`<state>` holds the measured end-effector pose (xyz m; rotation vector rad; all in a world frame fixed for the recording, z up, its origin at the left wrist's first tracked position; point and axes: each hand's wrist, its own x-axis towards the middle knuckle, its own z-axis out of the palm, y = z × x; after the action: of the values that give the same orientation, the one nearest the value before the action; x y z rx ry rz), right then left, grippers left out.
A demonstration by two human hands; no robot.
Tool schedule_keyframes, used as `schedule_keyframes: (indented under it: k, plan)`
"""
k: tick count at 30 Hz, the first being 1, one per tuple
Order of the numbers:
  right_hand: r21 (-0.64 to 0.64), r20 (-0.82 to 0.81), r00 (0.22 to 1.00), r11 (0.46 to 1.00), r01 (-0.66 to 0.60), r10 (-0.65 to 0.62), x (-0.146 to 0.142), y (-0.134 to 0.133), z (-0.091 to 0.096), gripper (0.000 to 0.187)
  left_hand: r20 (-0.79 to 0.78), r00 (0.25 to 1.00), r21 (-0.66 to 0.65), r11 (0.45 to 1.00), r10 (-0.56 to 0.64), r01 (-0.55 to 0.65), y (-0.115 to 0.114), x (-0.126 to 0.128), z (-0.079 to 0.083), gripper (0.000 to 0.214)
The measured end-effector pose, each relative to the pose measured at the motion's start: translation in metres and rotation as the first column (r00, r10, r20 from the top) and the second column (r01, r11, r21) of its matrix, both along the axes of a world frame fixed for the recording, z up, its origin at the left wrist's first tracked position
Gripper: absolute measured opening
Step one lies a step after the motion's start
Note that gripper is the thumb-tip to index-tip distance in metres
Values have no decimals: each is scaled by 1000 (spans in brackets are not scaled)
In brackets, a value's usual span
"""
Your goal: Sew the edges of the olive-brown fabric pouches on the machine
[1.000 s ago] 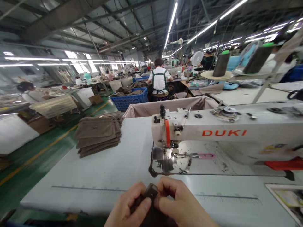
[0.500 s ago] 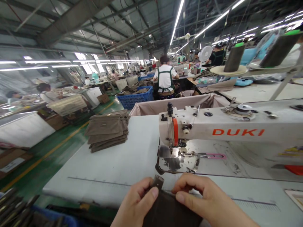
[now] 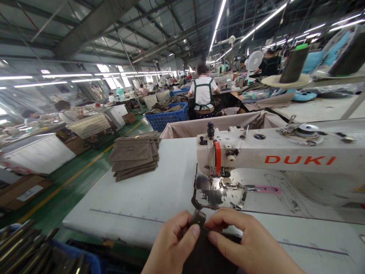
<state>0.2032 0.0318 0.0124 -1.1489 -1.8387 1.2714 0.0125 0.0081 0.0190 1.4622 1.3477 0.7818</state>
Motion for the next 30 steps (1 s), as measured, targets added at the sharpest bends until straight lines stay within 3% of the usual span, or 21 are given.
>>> schedule_keyframes:
  k: [5, 13, 24, 30]
  plan:
    - [-24, -1, 999, 999, 35, -35, -4, 0, 1, 11, -122, 992, 69, 997, -9, 18, 0, -1, 0, 30]
    - [-124, 25, 996, 989, 86, -84, -16, -3, 2, 3, -147, 989, 141, 989, -13, 33, -1, 2, -2, 27]
    - [-237, -180, 981, 971, 23, -67, -21, -8, -1, 11, -153, 983, 217, 968, -98, 130, -3, -2, -10, 28]
    - [-75, 10, 993, 991, 115, -114, -24, -11, -5, 11, -155, 975, 246, 950, -158, 193, -2, -2, -15, 26]
